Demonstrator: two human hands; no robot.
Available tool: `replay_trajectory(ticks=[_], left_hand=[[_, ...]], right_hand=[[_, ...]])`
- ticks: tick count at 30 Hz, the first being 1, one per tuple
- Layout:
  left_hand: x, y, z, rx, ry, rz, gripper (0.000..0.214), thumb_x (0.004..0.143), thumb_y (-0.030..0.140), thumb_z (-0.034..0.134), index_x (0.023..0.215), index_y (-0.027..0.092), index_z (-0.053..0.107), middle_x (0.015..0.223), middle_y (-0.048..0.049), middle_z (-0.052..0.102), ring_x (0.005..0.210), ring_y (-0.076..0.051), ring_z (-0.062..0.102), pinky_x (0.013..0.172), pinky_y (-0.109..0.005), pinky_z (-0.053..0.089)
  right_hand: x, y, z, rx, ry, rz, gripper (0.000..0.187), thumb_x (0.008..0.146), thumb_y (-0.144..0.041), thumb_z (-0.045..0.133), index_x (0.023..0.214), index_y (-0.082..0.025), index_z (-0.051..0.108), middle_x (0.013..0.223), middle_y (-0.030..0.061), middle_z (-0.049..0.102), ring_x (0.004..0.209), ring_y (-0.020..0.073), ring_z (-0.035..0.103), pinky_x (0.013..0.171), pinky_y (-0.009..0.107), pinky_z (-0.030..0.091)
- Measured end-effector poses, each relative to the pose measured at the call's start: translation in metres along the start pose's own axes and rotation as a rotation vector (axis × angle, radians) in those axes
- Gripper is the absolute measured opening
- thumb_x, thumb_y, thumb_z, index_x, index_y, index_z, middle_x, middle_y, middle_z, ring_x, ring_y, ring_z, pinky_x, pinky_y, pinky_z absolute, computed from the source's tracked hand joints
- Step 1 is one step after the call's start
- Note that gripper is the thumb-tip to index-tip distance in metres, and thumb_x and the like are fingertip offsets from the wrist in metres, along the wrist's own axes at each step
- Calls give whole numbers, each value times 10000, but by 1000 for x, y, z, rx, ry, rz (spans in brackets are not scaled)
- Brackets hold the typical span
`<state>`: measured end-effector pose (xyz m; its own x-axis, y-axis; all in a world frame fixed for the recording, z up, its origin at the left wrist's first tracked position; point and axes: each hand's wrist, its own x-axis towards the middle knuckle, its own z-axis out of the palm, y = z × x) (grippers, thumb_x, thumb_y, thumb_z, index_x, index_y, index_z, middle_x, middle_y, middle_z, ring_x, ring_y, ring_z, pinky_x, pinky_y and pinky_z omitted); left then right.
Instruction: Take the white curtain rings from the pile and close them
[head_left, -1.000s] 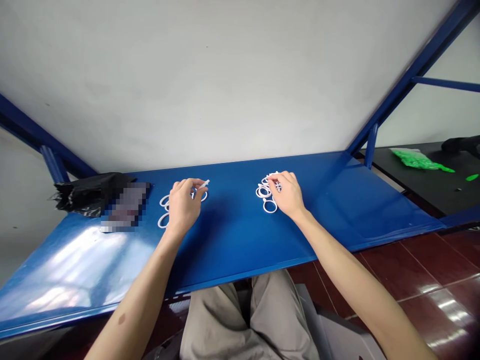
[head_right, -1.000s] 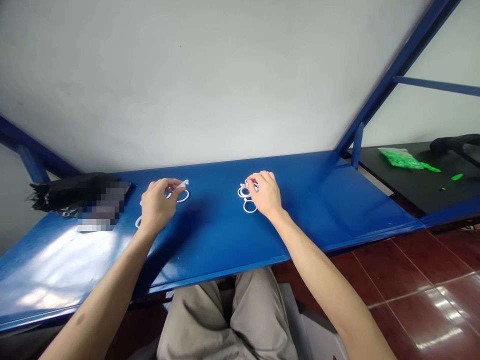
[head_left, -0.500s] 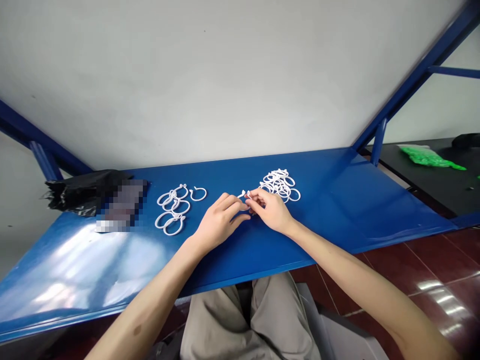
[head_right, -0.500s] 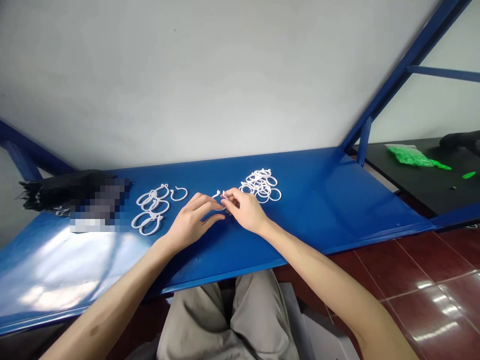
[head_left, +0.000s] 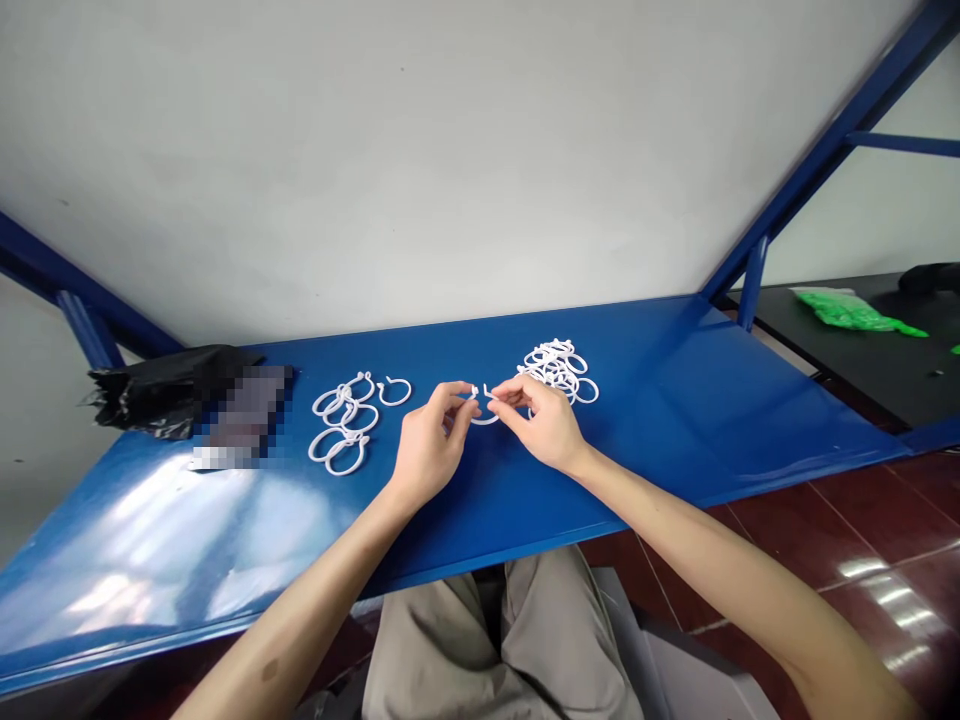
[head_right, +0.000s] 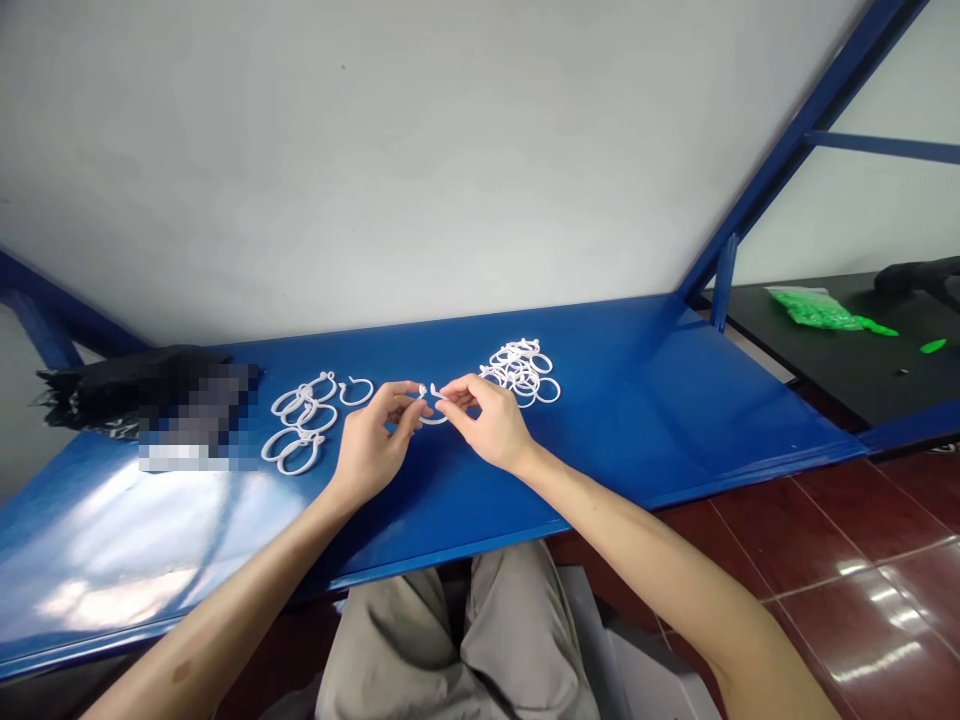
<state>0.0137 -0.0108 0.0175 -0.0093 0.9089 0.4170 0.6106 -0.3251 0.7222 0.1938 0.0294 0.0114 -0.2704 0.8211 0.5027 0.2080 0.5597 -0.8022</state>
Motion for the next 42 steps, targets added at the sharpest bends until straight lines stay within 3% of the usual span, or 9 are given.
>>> replay_trajectory(ticks=[4, 9, 17, 22, 27, 29, 33, 37, 42], left_hand=[[-2, -3, 4, -9, -3, 26, 175, 988, 358, 533, 1089, 235, 607, 855, 2, 774, 674, -135, 715, 618, -229, 537], [-7, -9, 7, 26, 16, 105, 163, 1001, 341, 512, 1006, 235, 636, 959, -14, 784, 729, -135, 736, 680, -225, 561], [-8, -21, 2, 143, -103, 196, 201, 1015, 320, 455, 940, 237, 623, 970, -26, 774, 805, -147, 735, 690, -225, 551], [6, -14, -4, 209, -130, 223, 247, 1010, 380, 500, 1179, 250, 624, 1089, -42, 757, 912, -174, 720, 795, -281, 560], [17, -27, -19, 565, 34, 140, 386, 1003, 415, 466, 1245, 167, 636, 1135, -137, 715, 1101, -305, 633, 1000, -453, 479], [19, -38, -26, 742, 52, 41, 408, 981, 415, 473, 1214, 135, 656, 1175, -191, 672, 1154, -368, 580, 993, -506, 456], [19, -50, -33, 931, -61, -58, 350, 954, 376, 482, 1106, 137, 689, 1122, -203, 666, 1157, -397, 553, 970, -520, 432], [20, -50, -34, 941, -137, -75, 299, 970, 257, 407, 1062, 160, 675, 1042, -172, 702, 1088, -375, 584, 900, -490, 431], [22, -52, -33, 903, -111, -50, 237, 967, 211, 414, 1019, 178, 643, 983, -143, 717, 995, -345, 597, 837, -455, 419]], right_hand=[[-1, -1, 0, -54, -21, -87, 124, 956, -343, 652, 911, -238, 699, 853, 25, 709, 763, 177, 684, 694, 319, 583], [-5, 1, -3, -105, -90, -201, 132, 993, -292, 604, 905, -234, 684, 868, 32, 695, 794, 176, 662, 745, 321, 552], [-11, 8, 0, -214, -206, -274, 217, 1044, -316, 496, 942, -245, 674, 909, 51, 704, 832, 189, 674, 764, 331, 564], [3, 10, -7, -300, -109, -224, 165, 1031, -321, 521, 995, -249, 665, 932, 43, 700, 864, 192, 672, 806, 332, 553], [23, 28, -41, -485, 145, -33, 167, 998, -307, 522, 976, -220, 663, 1006, 69, 670, 816, 192, 646, 756, 342, 543], [27, 38, -54, -539, 181, 31, 174, 985, -310, 524, 973, -215, 670, 1035, 74, 665, 823, 193, 645, 766, 350, 541], [30, 53, -63, -636, 165, 76, 167, 967, -297, 540, 980, -212, 682, 1007, 73, 684, 907, 230, 634, 826, 388, 529], [29, 55, -60, -674, 164, 71, 160, 957, -266, 553, 1018, -202, 686, 1018, 90, 689, 983, 265, 613, 868, 419, 521], [28, 48, -57, -646, 195, 18, 168, 969, -261, 535, 1021, -205, 686, 1047, 94, 689, 996, 270, 603, 868, 425, 529]])
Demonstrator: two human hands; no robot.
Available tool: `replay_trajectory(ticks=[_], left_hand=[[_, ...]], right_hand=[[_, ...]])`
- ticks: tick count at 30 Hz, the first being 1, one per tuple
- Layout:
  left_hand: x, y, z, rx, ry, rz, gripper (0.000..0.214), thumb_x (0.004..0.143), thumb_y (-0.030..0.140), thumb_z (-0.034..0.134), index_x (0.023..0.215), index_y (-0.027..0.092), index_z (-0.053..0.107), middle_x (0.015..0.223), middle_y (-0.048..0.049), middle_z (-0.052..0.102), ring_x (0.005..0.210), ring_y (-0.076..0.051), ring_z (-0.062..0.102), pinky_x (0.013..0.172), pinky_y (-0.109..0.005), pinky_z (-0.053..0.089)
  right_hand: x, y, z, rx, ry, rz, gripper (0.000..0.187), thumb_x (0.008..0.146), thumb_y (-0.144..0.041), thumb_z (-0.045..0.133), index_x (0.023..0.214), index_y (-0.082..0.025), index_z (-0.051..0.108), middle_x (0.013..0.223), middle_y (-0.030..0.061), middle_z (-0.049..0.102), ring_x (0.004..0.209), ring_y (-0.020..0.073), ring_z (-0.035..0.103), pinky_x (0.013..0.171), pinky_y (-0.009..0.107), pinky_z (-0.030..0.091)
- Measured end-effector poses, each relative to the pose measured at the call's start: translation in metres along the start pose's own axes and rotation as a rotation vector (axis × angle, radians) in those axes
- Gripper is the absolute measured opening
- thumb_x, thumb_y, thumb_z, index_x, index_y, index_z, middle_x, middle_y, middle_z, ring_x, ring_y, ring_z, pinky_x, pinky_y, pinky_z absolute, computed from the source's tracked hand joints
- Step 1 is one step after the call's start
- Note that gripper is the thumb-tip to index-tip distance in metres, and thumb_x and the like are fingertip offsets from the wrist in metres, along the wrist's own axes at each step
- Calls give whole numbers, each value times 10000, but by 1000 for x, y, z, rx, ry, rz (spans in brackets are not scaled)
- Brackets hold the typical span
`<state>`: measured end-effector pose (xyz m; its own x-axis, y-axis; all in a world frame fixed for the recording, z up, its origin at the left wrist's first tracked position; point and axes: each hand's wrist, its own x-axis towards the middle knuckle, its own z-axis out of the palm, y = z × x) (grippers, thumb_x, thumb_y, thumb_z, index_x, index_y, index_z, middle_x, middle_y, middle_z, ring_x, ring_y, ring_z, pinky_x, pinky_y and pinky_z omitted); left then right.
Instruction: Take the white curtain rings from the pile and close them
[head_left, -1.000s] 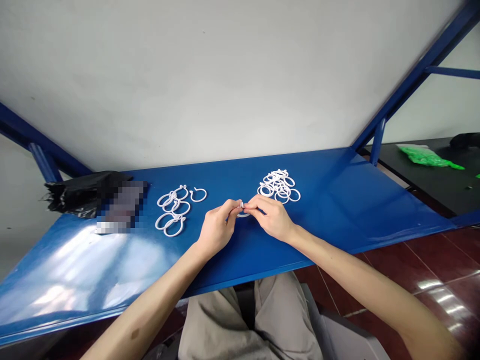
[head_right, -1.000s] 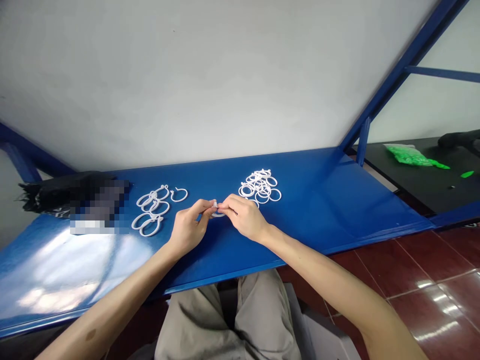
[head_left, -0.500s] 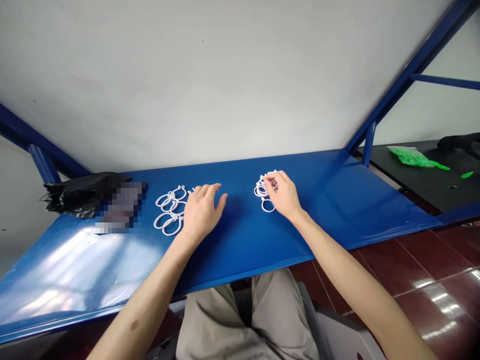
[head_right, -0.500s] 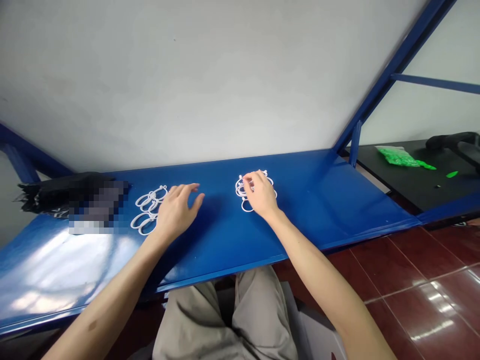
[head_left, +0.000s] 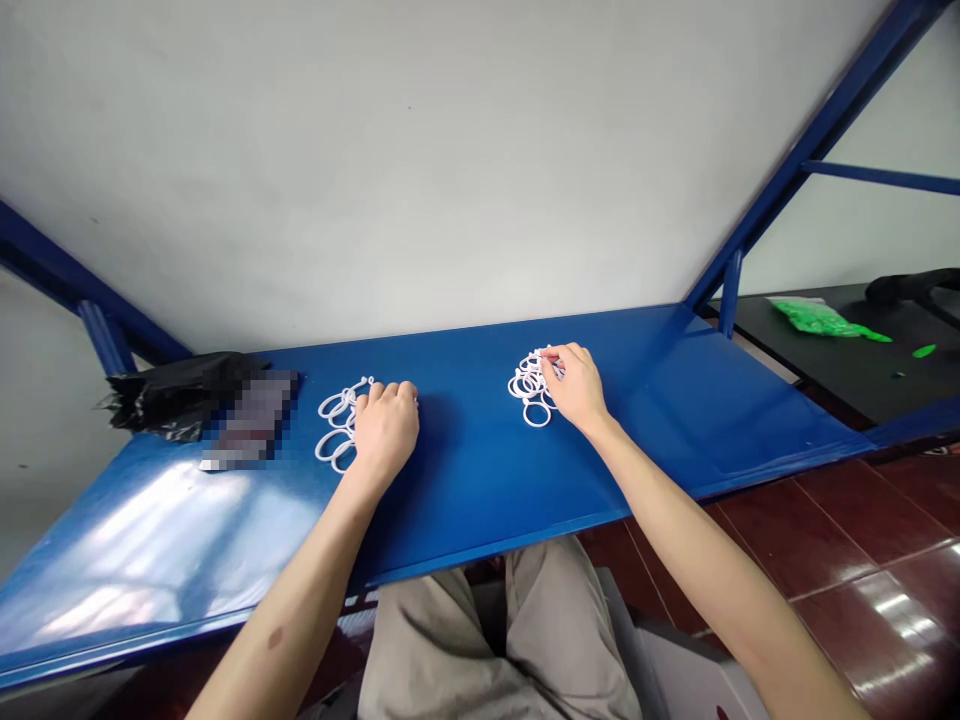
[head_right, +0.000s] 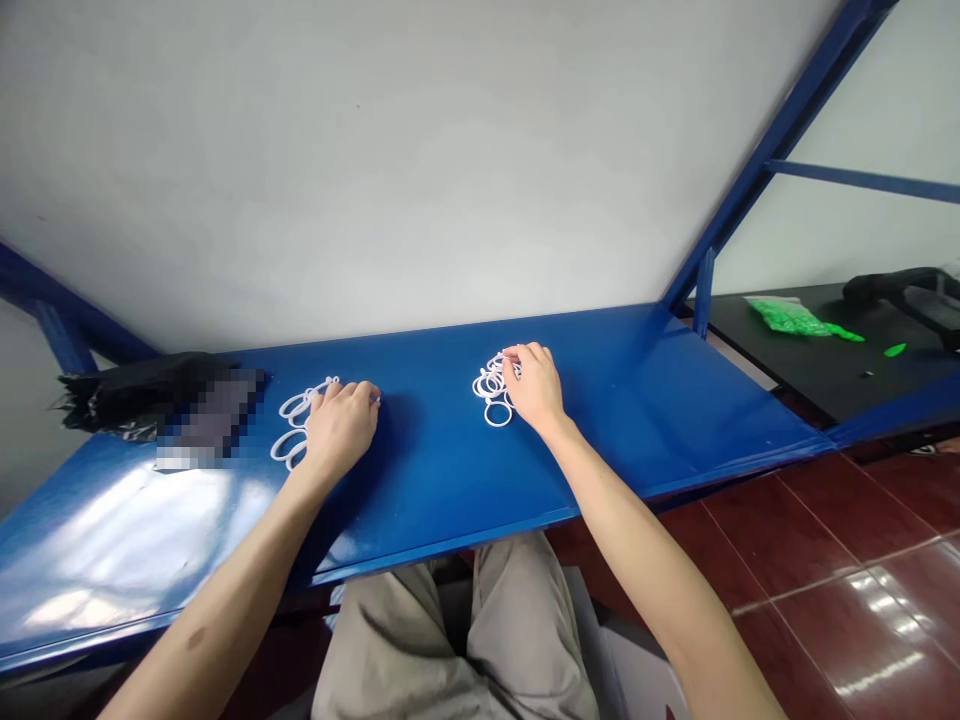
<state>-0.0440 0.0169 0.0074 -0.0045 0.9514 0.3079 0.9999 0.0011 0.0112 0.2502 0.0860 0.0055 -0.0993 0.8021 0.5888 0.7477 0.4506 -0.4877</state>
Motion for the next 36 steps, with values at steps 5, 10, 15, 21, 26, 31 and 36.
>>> replay_trajectory(ticks=[5, 10, 15, 21, 26, 31, 36], left_hand=[[-1, 12, 1, -212, 217, 188, 92, 981, 229, 501, 905, 206, 548, 871, -76, 696, 853, -260, 578, 750, -369, 428], [-11, 39, -5, -411, 417, 545, 147, 1000, 197, 536, 863, 220, 487, 852, -15, 702, 772, -173, 554, 730, -305, 437], [-19, 50, -8, -425, 461, 716, 163, 983, 124, 541, 863, 222, 490, 826, 3, 694, 750, -154, 546, 726, -286, 454], [-18, 53, -5, -581, 462, 485, 71, 962, 203, 598, 974, 219, 530, 991, -51, 677, 885, -170, 614, 782, -301, 510], [-15, 52, -1, -803, 212, 107, 175, 957, 306, 605, 1100, 218, 552, 952, -33, 717, 778, -157, 680, 696, -280, 527], [-18, 54, 3, -857, 128, 154, 78, 1005, 261, 491, 1056, 233, 543, 928, -10, 748, 832, -156, 719, 731, -261, 527], [-25, 54, 7, -690, 207, 213, 82, 1014, 222, 456, 1034, 237, 534, 899, -1, 725, 803, -156, 700, 722, -256, 513]], right_hand=[[-6, -20, -3, 82, 31, -118, 170, 995, -285, 527, 997, -220, 684, 1014, 87, 698, 986, 262, 618, 879, 428, 528], [-22, -51, 0, 351, -209, -143, 202, 997, -396, 566, 1043, -231, 674, 968, 49, 732, 846, 198, 677, 787, 352, 555], [-33, -62, 10, 555, -391, -40, 189, 968, -382, 600, 1072, -227, 630, 857, 9, 749, 758, 167, 708, 708, 301, 557], [-31, -64, 7, 632, -327, -4, 178, 945, -274, 588, 1113, -217, 604, 787, -12, 718, 729, 157, 708, 712, 292, 558], [-32, -63, 8, 603, -312, -16, 192, 960, -303, 600, 1123, -224, 664, 852, 6, 738, 782, 165, 717, 740, 299, 565], [-36, -63, 13, 567, -377, -68, 178, 980, -282, 584, 1097, -231, 708, 915, 13, 747, 799, 164, 699, 717, 294, 555], [-39, -63, 11, 486, -393, -191, 156, 996, -228, 570, 1054, -221, 715, 989, 37, 755, 889, 187, 706, 783, 322, 555]])
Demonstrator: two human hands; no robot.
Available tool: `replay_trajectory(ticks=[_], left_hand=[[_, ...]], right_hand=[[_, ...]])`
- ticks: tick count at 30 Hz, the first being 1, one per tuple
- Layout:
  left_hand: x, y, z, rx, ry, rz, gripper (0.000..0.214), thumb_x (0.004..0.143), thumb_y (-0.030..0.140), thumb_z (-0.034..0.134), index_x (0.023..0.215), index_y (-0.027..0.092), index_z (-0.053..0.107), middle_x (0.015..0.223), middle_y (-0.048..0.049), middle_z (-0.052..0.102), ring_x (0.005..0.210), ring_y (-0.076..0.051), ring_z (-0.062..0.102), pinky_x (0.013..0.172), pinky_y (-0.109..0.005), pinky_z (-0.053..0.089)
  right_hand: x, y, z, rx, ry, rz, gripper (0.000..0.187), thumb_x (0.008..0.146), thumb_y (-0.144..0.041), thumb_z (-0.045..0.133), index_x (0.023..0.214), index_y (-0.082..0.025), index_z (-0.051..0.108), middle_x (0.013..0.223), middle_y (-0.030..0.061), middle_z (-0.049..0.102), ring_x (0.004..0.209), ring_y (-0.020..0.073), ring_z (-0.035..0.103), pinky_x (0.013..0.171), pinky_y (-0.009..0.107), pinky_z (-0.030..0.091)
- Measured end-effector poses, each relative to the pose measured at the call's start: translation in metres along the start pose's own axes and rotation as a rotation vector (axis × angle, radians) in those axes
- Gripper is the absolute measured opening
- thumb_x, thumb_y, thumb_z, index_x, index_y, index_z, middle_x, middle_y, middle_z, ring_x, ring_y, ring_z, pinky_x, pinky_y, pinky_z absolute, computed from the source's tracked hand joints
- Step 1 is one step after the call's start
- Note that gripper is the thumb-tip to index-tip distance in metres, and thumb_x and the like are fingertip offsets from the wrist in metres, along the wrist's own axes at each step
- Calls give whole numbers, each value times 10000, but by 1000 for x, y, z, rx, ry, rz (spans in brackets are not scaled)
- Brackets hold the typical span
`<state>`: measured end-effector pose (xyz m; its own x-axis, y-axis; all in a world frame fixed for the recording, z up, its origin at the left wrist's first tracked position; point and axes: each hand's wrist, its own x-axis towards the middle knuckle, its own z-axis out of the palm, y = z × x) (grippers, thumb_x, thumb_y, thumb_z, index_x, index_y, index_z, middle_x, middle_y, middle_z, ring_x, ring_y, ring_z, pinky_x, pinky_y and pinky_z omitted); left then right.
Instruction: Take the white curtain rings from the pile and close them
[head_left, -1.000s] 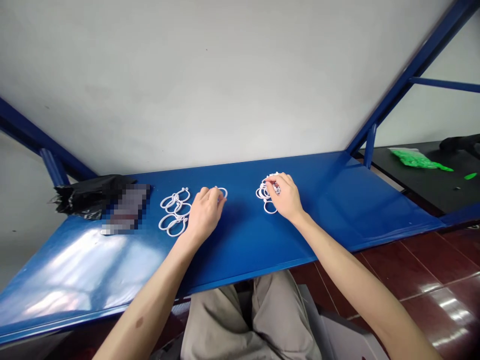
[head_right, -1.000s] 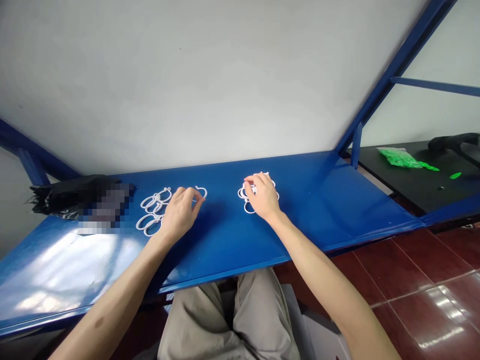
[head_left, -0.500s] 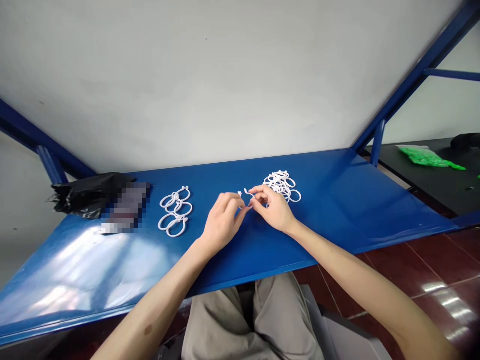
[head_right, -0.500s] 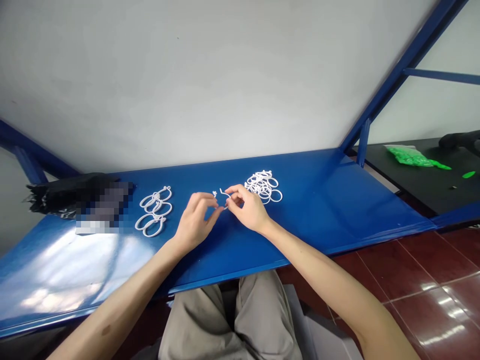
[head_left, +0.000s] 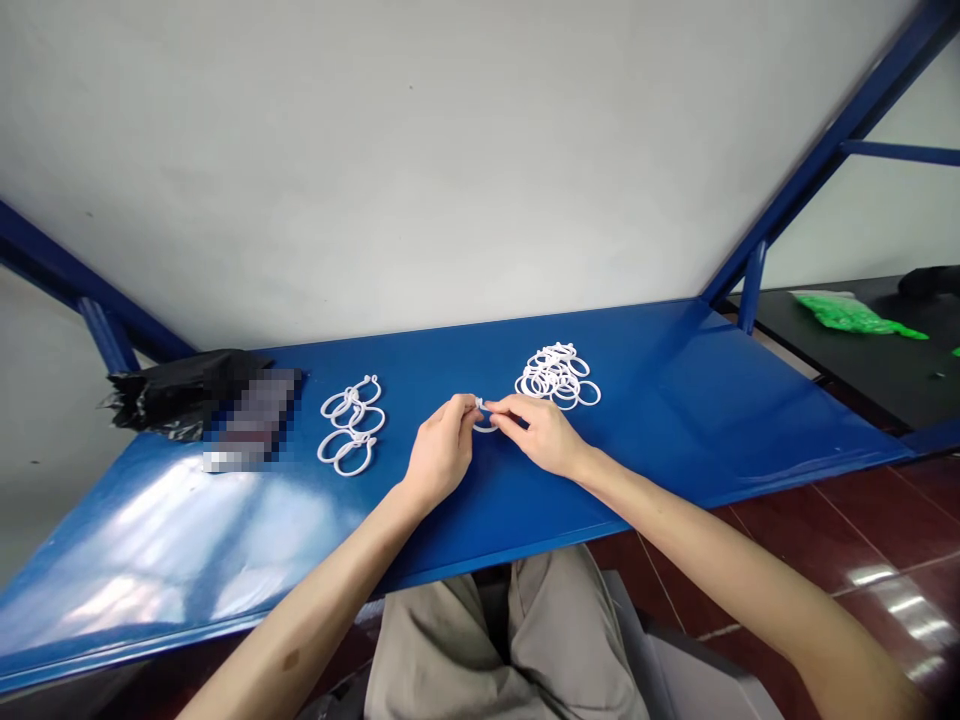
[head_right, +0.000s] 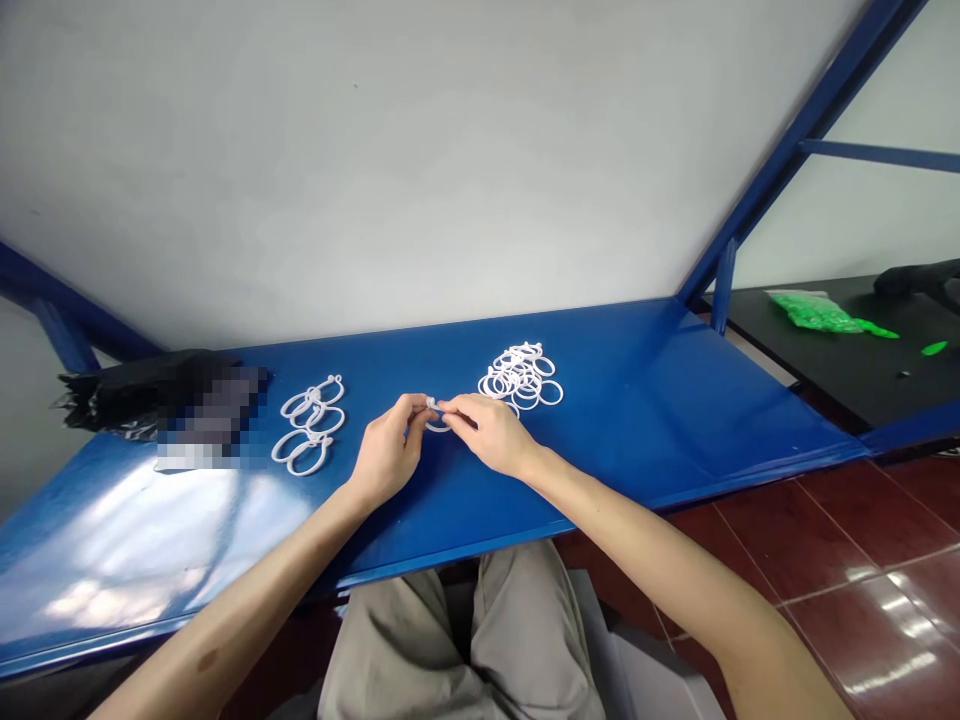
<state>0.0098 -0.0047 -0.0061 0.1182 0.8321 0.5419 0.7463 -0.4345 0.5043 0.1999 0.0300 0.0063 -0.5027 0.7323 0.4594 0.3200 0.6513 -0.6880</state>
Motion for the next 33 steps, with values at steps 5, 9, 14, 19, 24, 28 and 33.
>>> replay_trajectory(ticks=[5, 9, 14, 19, 24, 28, 33], left_hand=[[-3, -4, 2, 126, 3, 169, 108, 1026, 196, 433, 1028, 223, 537, 922, -30, 725, 827, -166, 696, 747, -268, 523], [-3, -6, 4, 227, 0, 295, 164, 1023, 153, 399, 1000, 215, 549, 860, -37, 706, 763, -168, 670, 746, -291, 521], [-2, -8, 3, 313, -33, 411, 191, 1007, 123, 389, 968, 203, 558, 785, -40, 680, 693, -181, 637, 694, -313, 503], [1, -6, 4, 253, -20, 291, 158, 1025, 172, 403, 970, 211, 546, 822, -36, 703, 738, -176, 666, 708, -296, 498], [7, 1, 4, 184, 10, 120, 128, 1038, 221, 410, 1068, 212, 534, 899, -37, 723, 782, -182, 686, 696, -282, 486], [6, 0, 4, 241, -26, 150, 143, 1038, 220, 406, 992, 215, 541, 852, -28, 694, 751, -174, 658, 682, -278, 470], [4, -4, 4, 262, -51, 248, 197, 1012, 142, 388, 900, 219, 531, 804, -26, 646, 732, -172, 617, 699, -285, 479]], right_hand=[[-4, 7, 1, -107, -5, -171, 156, 1016, -221, 546, 1039, -205, 699, 968, 64, 747, 889, 199, 692, 793, 340, 564], [-4, 13, 2, -181, -22, -266, 194, 1039, -238, 498, 1016, -203, 688, 903, 68, 727, 822, 198, 661, 741, 340, 555], [-5, 14, 2, -267, -72, -297, 243, 1053, -234, 443, 996, -206, 678, 868, 72, 706, 806, 211, 638, 725, 351, 548], [-4, 8, 6, -273, -3, -250, 250, 1059, -264, 431, 1047, -215, 676, 903, 79, 704, 828, 219, 638, 757, 378, 561], [0, 1, 11, -262, 186, -149, 233, 1059, -275, 436, 1091, -238, 664, 956, 77, 689, 910, 225, 654, 835, 396, 561], [1, 2, 11, -280, 142, -166, 247, 1061, -261, 428, 1080, -216, 670, 913, 78, 672, 877, 229, 628, 803, 401, 554], [-3, 5, 10, -299, 105, -200, 274, 1062, -243, 413, 1076, -205, 683, 856, 75, 651, 831, 231, 597, 753, 397, 544]])
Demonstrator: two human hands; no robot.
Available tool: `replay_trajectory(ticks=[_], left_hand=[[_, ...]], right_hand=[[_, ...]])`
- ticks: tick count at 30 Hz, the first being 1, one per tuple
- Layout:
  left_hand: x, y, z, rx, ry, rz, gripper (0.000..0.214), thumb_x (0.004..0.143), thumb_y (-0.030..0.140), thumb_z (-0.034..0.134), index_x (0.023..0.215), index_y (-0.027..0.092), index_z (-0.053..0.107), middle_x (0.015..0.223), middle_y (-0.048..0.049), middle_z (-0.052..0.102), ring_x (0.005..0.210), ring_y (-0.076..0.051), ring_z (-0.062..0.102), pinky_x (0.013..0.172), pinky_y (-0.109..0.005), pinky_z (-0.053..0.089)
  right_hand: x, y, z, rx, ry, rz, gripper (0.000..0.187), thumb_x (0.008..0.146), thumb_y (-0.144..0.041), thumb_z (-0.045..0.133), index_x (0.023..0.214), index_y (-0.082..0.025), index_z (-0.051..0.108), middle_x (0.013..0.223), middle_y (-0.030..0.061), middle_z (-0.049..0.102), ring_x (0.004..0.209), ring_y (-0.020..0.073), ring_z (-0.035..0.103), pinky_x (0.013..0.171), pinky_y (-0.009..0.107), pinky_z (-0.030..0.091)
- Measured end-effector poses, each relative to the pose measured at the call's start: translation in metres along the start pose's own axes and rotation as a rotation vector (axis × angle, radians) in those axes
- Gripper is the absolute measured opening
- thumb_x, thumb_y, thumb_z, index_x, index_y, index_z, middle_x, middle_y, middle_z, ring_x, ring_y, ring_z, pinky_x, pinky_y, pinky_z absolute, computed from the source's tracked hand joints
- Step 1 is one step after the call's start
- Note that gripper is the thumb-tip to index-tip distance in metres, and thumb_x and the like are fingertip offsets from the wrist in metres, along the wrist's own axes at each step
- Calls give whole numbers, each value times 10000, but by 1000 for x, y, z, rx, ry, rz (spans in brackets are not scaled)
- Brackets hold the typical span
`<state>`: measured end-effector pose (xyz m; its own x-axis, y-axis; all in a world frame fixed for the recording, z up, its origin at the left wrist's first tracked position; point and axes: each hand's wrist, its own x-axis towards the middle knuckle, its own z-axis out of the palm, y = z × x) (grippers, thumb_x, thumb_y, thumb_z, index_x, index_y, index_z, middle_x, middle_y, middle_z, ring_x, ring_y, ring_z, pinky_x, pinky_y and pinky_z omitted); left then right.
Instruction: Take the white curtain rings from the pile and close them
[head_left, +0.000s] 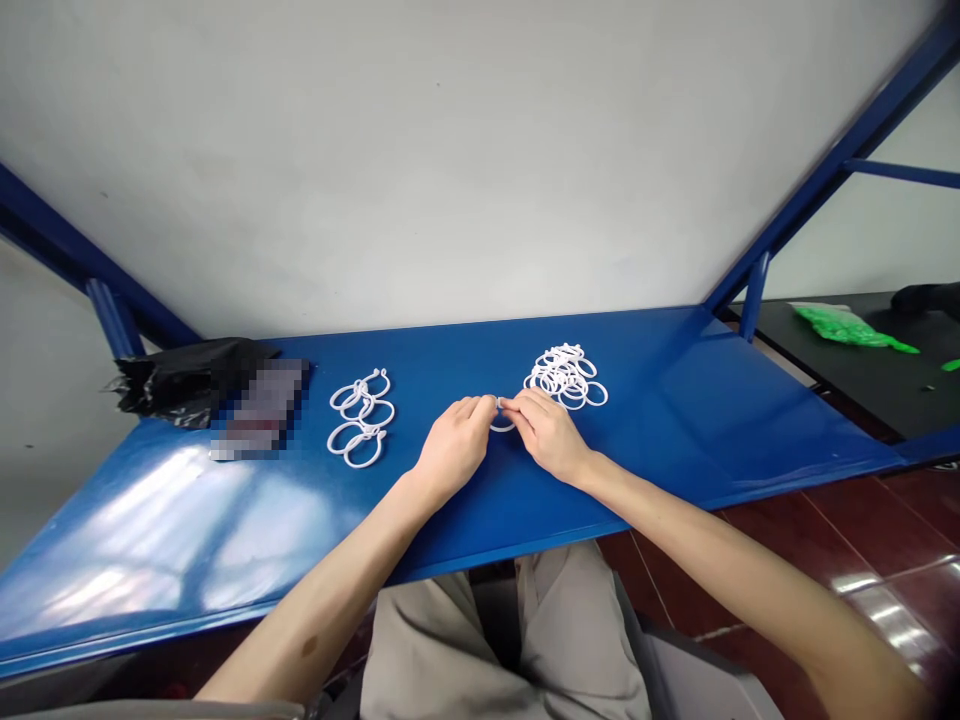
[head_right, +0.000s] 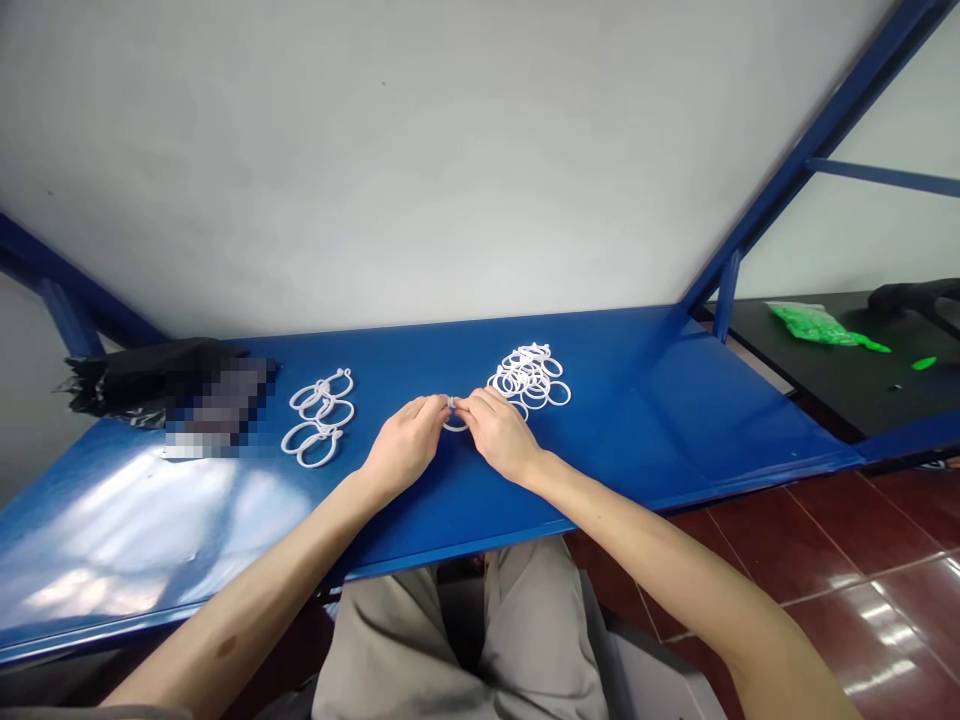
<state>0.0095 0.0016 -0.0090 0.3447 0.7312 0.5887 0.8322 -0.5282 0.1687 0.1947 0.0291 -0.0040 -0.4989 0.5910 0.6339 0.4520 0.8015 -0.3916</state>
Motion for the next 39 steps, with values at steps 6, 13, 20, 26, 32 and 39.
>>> replay_trajectory(ticks=[6, 13, 20, 26, 32, 39], left_hand=[[0, 1, 0, -35, -14, 39, 223, 1025, 164, 368, 924, 209, 561, 839, -46, 668, 756, -183, 627, 721, -303, 487], [14, -26, -17, 137, 117, -221, 257, 1007, 336, 457, 1118, 185, 634, 1031, -144, 714, 975, -300, 629, 845, -429, 458], [-11, -92, -31, 307, 128, -509, 173, 884, 350, 586, 885, 178, 573, 845, -143, 640, 998, -371, 549, 851, -508, 396], [-11, -97, -31, 263, 76, -469, 90, 902, 229, 490, 874, 211, 574, 760, -90, 619, 927, -324, 527, 862, -537, 357], [4, -78, -32, 103, 131, -431, 258, 881, 159, 461, 1107, 187, 583, 984, -109, 644, 981, -291, 571, 855, -441, 455], [17, -32, -37, -515, 75, -609, 241, 894, 235, 485, 1097, 202, 610, 854, -10, 607, 660, -146, 627, 654, -307, 551]], right_hand=[[0, 0, 2, 5, -5, -37, 270, 1061, -249, 425, 1084, -207, 690, 857, 77, 666, 831, 232, 599, 753, 396, 548], [13, 23, -17, -103, 126, 103, 259, 1046, -307, 473, 1079, -232, 718, 983, 94, 685, 950, 245, 634, 861, 425, 546], [11, 74, -51, -237, 286, 378, 294, 1008, -360, 508, 1087, -204, 744, 939, 90, 683, 839, 239, 635, 797, 419, 538], [9, 81, -44, -292, 204, 405, 222, 983, -341, 546, 921, -211, 715, 920, 89, 692, 874, 258, 605, 805, 424, 515], [11, 71, -46, -301, 262, 365, 203, 990, -327, 546, 940, -223, 712, 951, 101, 666, 922, 280, 575, 842, 461, 506], [15, 21, -33, -102, 170, 114, 184, 1021, -297, 517, 1017, -243, 693, 994, 78, 695, 975, 259, 616, 889, 449, 518]])
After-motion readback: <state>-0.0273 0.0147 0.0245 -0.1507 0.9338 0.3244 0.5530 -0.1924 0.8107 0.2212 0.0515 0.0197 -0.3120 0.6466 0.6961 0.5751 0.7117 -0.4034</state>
